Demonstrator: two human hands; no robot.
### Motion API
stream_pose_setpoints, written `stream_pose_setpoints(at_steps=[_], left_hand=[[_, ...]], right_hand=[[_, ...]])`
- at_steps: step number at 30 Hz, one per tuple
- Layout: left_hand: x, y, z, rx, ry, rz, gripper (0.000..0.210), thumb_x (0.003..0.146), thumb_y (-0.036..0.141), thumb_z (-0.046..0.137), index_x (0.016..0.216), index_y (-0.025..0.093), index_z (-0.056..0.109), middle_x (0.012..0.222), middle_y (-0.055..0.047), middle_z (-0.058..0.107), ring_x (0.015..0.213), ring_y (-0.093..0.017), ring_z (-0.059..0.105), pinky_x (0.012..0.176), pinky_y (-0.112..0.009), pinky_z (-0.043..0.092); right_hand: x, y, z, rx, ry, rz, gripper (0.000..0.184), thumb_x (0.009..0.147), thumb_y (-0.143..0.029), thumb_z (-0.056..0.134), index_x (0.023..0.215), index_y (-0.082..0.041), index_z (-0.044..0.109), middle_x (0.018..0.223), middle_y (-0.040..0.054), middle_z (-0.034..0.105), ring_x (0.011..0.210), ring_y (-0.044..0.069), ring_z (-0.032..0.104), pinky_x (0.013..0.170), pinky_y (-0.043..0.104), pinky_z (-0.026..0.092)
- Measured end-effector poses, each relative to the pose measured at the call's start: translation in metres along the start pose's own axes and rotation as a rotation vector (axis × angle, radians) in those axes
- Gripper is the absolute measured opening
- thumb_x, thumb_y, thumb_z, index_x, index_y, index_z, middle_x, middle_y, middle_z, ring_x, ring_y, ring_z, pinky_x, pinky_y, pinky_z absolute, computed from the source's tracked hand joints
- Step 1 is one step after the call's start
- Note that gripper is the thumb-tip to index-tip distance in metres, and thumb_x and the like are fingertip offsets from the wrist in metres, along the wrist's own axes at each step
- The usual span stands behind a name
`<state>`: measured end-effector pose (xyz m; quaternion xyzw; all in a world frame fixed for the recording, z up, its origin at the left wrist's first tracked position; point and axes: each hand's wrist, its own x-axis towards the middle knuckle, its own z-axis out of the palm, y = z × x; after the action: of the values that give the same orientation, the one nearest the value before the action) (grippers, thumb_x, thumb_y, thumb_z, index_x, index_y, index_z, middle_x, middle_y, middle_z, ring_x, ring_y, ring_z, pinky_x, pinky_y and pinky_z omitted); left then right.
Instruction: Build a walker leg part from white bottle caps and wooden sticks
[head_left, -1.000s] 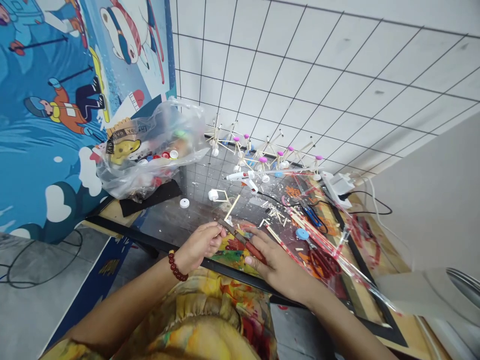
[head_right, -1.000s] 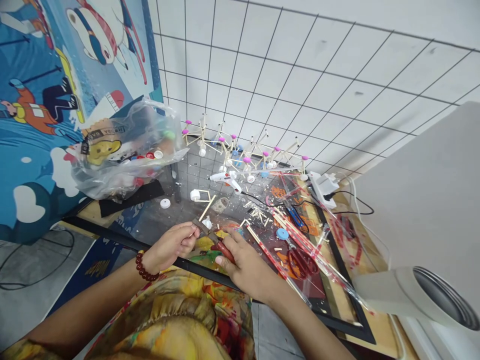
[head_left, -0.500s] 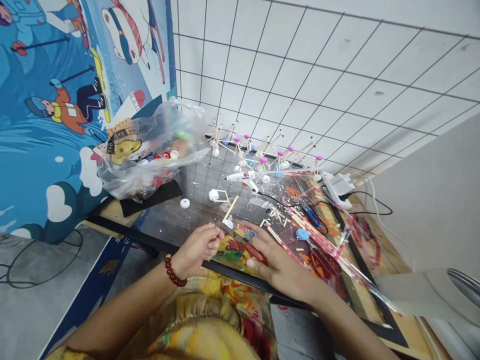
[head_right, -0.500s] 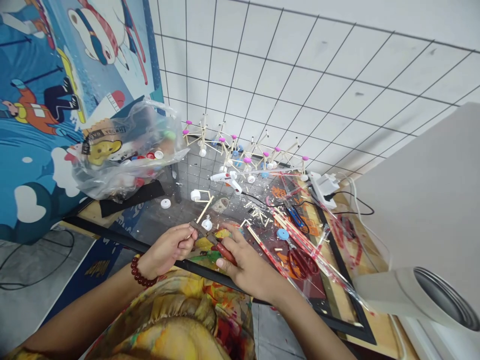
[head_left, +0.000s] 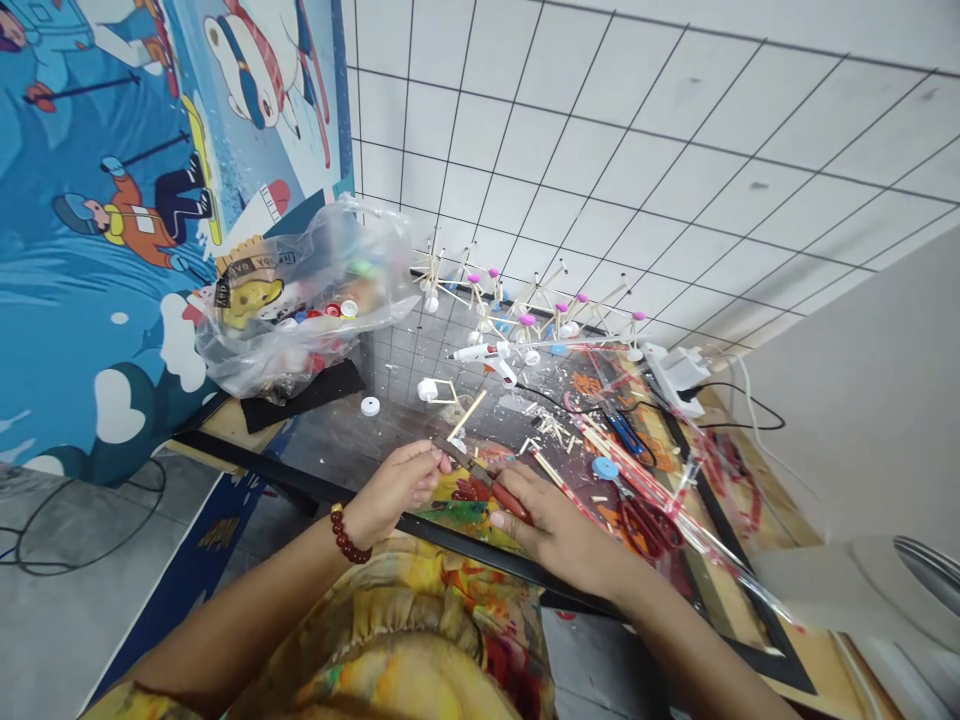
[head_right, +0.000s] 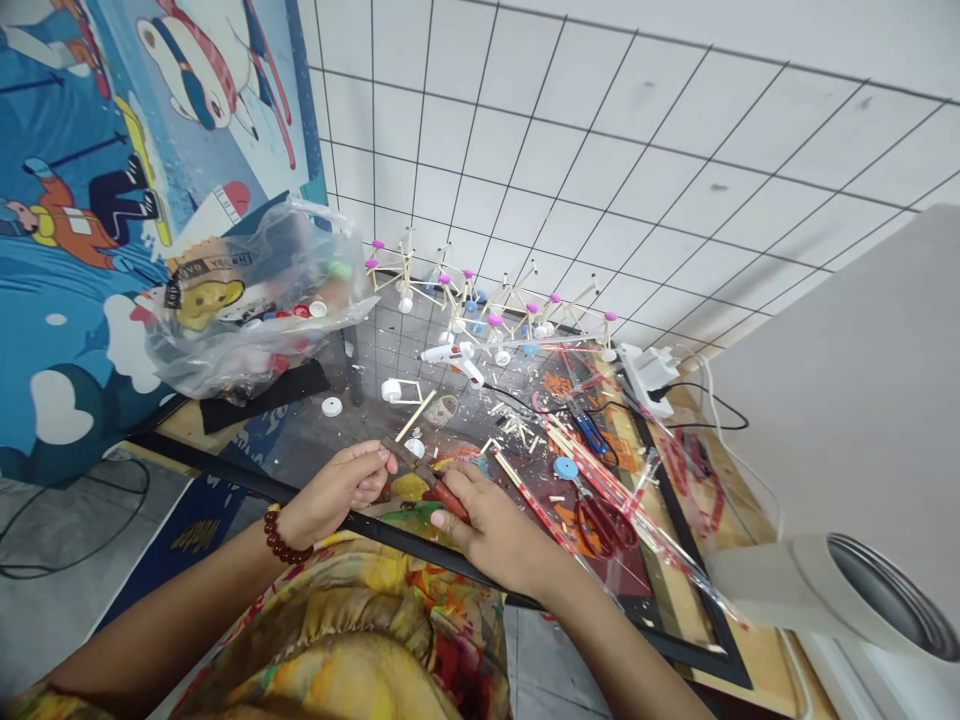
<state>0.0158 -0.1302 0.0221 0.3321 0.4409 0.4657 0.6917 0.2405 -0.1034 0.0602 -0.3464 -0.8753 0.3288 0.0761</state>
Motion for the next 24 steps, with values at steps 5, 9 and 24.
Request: stream_pose_setpoints(at_steps=[5,9,24], left_hand=[[0.001,-0.009,0.004,-0.055,0.058,0.031,0.032,0.077,0.045,0.065,0.076,0.014,0.056,0.053,0.01,0.03,0.043,-0.003,0.019,0.044,-0.02,0.011],[0.001,-0.014,0.005,-0.019,0.1,0.124,0.04,0.076,0.053,0.067,0.076,0.014,0.057,0.054,0.009,0.03,0.046,-0.004,0.023,0.045,-0.019,0.014],[-0.009,-0.01,0.002,0.095,0.146,0.173,0.038,0.078,0.052,0.066,0.073,0.015,0.058,0.055,0.006,0.034,0.05,-0.006,0.026,0.047,-0.021,0.018]], right_hand=[[0.0,-0.003,-0.002,-0.02,0.031,-0.022,0.013,0.096,-0.027,0.05,0.106,-0.02,0.056,0.15,0.012,0.034,0.143,0.026,0.03,0.117,0.046,0.033],[0.0,-0.004,-0.003,-0.014,0.038,-0.016,0.012,0.096,-0.03,0.051,0.1,-0.02,0.057,0.151,0.0123,0.034,0.148,0.028,0.021,0.118,0.048,0.031],[-0.001,-0.001,-0.01,0.016,0.05,-0.031,0.015,0.092,-0.03,0.057,0.082,-0.019,0.054,0.161,0.0072,0.007,0.151,0.033,0.007,0.117,0.05,0.031]])
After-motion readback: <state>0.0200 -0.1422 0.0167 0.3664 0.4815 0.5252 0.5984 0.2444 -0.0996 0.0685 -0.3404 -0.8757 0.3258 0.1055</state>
